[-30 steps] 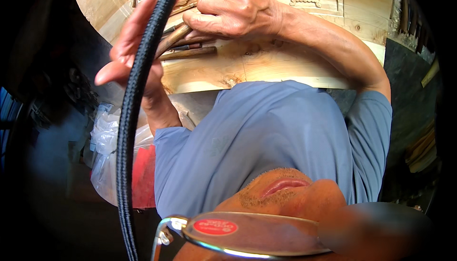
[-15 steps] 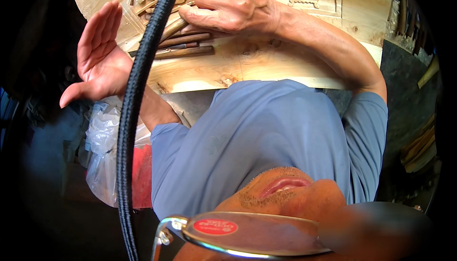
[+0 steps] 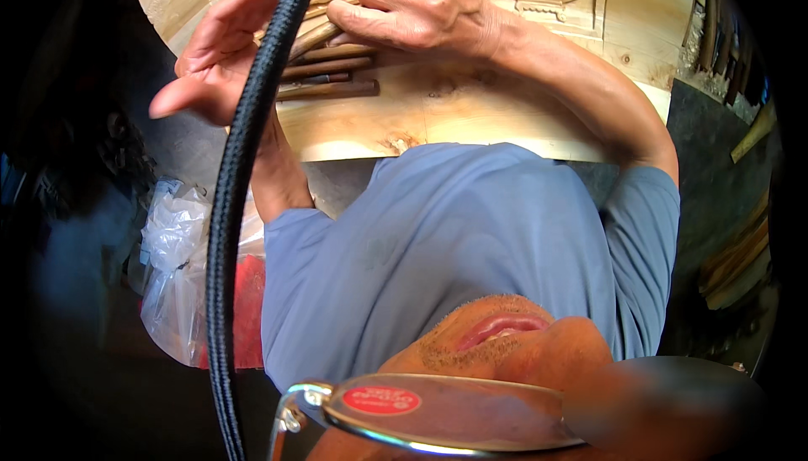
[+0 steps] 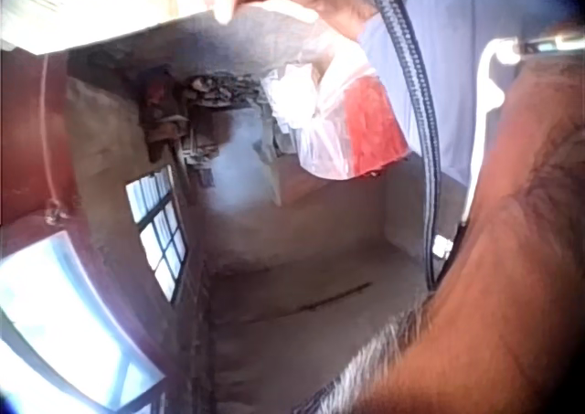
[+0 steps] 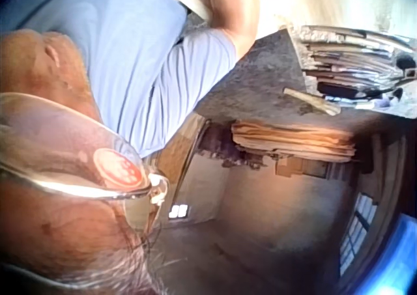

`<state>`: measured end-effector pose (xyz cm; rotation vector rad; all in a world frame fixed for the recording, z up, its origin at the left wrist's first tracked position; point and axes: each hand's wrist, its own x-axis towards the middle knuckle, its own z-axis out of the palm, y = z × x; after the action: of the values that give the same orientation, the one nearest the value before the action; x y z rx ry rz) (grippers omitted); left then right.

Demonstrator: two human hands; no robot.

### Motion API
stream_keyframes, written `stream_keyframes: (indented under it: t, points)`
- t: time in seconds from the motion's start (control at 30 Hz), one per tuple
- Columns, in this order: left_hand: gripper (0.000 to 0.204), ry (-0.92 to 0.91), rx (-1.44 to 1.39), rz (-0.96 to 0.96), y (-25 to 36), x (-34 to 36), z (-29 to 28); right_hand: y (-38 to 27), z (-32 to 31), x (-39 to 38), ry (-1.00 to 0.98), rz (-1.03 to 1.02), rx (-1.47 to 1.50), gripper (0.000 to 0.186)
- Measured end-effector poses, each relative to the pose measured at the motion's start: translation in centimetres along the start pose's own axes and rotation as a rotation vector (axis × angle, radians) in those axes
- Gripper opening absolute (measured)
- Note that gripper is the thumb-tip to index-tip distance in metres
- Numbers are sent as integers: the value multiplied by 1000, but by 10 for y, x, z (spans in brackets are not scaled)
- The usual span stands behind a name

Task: The person carves a wooden panel by striking a chisel with a mallet and using a hand chisel for fine details.

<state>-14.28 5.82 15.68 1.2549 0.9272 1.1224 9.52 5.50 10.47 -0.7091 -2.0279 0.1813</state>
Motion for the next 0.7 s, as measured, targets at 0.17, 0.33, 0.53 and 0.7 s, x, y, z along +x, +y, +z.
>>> stream_keyframes:
  t: [0.17,0.33,0.53,0.7]
  points:
    - [132,-29,30,53,-1,8,-21,-2,-1,3,-4,18,-14,24]
    - [128,130,297,64,3,7,-14,6,12,-7,11,-25,19,28]
    - [134,29,306,-161,-7,-6,10,1,4,-4,-143,0,-14,26]
    - [131,239,45,-186,-5,-24,-4,1,1,-4,-123,-24,-4,24]
